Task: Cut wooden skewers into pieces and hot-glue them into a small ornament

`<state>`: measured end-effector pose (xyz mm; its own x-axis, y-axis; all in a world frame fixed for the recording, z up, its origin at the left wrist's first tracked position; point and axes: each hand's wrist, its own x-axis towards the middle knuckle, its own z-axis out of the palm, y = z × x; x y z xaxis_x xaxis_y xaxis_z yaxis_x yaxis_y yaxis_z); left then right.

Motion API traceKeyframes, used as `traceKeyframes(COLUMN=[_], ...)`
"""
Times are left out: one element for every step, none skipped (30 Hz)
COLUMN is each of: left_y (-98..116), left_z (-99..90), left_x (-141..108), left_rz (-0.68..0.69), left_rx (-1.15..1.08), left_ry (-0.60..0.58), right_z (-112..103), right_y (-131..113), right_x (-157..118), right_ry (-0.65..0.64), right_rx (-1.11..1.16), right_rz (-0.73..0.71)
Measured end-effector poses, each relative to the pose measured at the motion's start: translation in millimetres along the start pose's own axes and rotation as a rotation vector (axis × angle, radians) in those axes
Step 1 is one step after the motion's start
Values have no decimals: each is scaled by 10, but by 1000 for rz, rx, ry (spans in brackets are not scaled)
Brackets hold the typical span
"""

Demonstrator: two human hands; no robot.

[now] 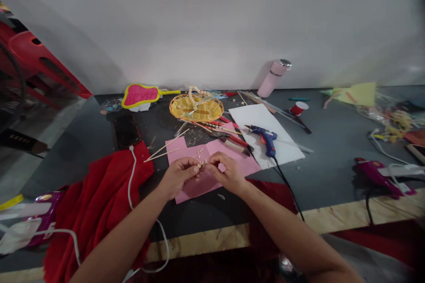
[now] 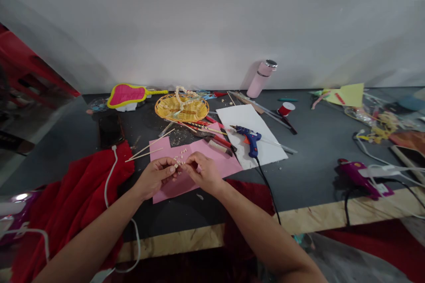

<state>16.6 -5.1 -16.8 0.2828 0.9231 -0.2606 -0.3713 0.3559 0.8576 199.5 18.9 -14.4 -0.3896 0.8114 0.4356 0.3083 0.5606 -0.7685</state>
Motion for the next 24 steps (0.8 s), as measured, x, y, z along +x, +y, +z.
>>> traceKeyframes(left_y=[-3,-7,-11,-16,-20,-23,-24,-24,-22,-19,-15,-11,-6,-3,0,1,1,-1,-3,-6,-9,-11,-13,-14], left_z=[-2,-6,-9,-12,-14,-15,-14,-12,-9,-5,-1,4,7,10,12,13,13,13,12,10,8,5,3,0], left_x=[1,2,4,5,6,7,7,6,5,3,2,0,-1,-3,-4,-6,-7,-9,-11,-12,-14,-15,-15,-15], left_rz=[5,9,11,10,6,0,-4,-10,-13,-17,-20,-21,-22,-22,-23,-26,-30,-34,-37,-37,-35,-33,-33,-32], left_rx=[2,4,7,9,10,12,17,24,33,41,49,53,55,56,58,60,61,60,56,49,39,28,15,3], left_ry=[-6,-12,-19,-25,-29,-33,-37,-44,-52,-60,-66,-70,-72,-72,-71,-71,-72,-74,-76,-78,-80,-79,-75,-69], right_z=[3,6,11,17,24,32,40,48,54,58,60,60,58,54,48,42,37,31,27,22,19,15,11,6], right_y=[-1,-3,-6,-9,-12,-15,-18,-20,-22,-24,-27,-31,-36,-41,-47,-52,-56,-59,-60,-60,-58,-56,-55,-54], right_x=[5,9,12,14,13,11,9,6,3,2,2,4,8,12,16,19,20,19,16,10,3,-5,-13,-20], right_ry=[-11,-24,-41,-58,-73,-87,-98,-106,-106,-103,-97,-92,-88,-89,-95,-106,-118,-130,-137,-139,-133,-122,-108,-92], right_rx=[3,14,28,44,58,70,80,89,97,103,109,115,119,122,120,115,106,96,83,69,56,47,45,52], right_rz=[-15,-30,-47,-63,-75,-82,-87,-90,-92,-92,-93,-92,-90,-86,-82,-77,-69,-56,-38,-17,10,41,72,101])
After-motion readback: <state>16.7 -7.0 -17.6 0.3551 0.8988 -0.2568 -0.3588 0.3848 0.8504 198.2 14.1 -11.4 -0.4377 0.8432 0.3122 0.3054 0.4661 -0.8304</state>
